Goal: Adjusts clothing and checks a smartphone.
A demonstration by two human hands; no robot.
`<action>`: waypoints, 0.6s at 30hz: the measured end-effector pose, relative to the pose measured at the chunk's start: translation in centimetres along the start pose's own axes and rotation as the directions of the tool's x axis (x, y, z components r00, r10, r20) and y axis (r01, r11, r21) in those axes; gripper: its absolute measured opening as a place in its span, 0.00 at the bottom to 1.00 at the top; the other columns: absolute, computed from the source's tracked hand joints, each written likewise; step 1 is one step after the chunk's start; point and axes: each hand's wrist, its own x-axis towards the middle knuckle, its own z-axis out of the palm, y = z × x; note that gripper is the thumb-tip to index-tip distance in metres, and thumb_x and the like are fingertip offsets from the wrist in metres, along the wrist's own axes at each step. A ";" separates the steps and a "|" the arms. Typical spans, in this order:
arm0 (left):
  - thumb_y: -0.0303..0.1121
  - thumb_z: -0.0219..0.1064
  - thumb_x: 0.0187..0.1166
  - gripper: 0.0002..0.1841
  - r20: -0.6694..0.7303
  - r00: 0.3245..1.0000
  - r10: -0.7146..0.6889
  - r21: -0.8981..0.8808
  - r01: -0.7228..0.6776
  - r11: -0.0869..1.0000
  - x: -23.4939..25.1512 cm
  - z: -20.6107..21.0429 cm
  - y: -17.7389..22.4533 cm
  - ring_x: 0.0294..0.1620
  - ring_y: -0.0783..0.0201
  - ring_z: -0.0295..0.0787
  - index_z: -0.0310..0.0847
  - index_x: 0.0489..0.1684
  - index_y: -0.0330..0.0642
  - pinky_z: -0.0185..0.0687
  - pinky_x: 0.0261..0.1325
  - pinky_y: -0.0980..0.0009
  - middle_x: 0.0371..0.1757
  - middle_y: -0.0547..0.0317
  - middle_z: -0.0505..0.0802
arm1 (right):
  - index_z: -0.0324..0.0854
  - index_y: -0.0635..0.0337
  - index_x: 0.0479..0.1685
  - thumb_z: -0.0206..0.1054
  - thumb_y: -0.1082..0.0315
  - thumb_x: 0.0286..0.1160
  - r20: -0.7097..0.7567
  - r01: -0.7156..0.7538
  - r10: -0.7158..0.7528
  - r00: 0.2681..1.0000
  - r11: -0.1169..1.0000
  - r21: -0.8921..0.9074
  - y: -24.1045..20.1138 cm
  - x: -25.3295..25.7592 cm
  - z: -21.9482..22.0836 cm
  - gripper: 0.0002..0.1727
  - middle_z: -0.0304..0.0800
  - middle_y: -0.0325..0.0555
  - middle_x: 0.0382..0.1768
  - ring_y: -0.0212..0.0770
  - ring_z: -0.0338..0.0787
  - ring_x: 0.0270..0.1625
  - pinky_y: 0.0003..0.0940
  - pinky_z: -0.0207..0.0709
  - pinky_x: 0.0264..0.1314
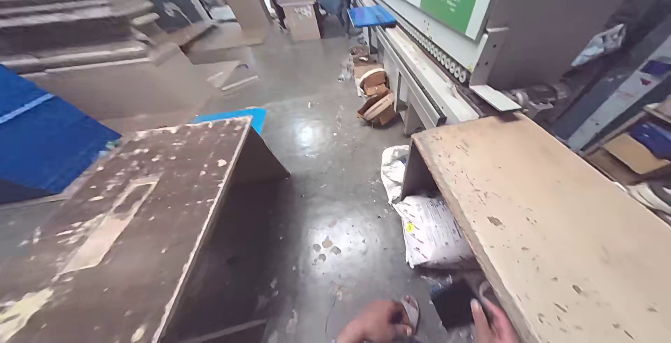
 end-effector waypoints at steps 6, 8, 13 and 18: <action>0.62 0.78 0.64 0.42 -0.613 0.759 0.220 -0.542 -0.607 0.581 -1.5 -0.7 4.5 0.60 0.69 0.91 0.75 0.70 0.38 0.86 0.67 0.65 0.58 0.62 0.94 | 0.62 0.64 0.79 0.67 0.73 0.73 0.420 -0.319 0.033 0.907 0.706 0.633 -8.6 -1.2 4.0 0.32 0.93 0.48 0.51 0.40 0.95 0.44 0.37 0.92 0.39; 0.65 0.72 0.71 0.45 -0.721 0.633 0.281 -0.596 -0.774 0.215 -1.6 -2.6 5.6 0.69 0.55 0.88 0.72 0.78 0.37 0.82 0.74 0.54 0.67 0.48 0.91 | 0.60 0.68 0.81 0.69 0.75 0.72 0.579 -0.349 -0.120 0.807 0.694 0.630 -8.9 -2.1 4.7 0.35 0.89 0.56 0.60 0.46 0.94 0.53 0.41 0.93 0.47; 0.68 0.66 0.73 0.43 -0.748 0.593 0.299 -0.641 -0.763 -0.089 -3.0 -5.0 5.4 0.65 0.47 0.89 0.78 0.72 0.35 0.82 0.72 0.51 0.64 0.39 0.89 | 0.57 0.72 0.80 0.69 0.77 0.72 0.761 -0.406 -0.150 0.632 0.772 0.489 -9.8 -3.0 5.8 0.36 0.92 0.55 0.52 0.43 0.95 0.45 0.36 0.92 0.43; 0.88 0.52 0.57 0.62 -0.732 0.628 0.265 -0.665 -0.743 -0.075 -3.9 -5.3 4.1 0.57 0.53 0.91 0.78 0.75 0.37 0.87 0.63 0.56 0.60 0.42 0.91 | 0.56 0.73 0.81 0.71 0.69 0.73 0.831 -0.385 -0.174 0.528 0.823 0.417 -9.5 -3.1 6.6 0.38 0.92 0.56 0.54 0.46 0.96 0.49 0.41 0.92 0.51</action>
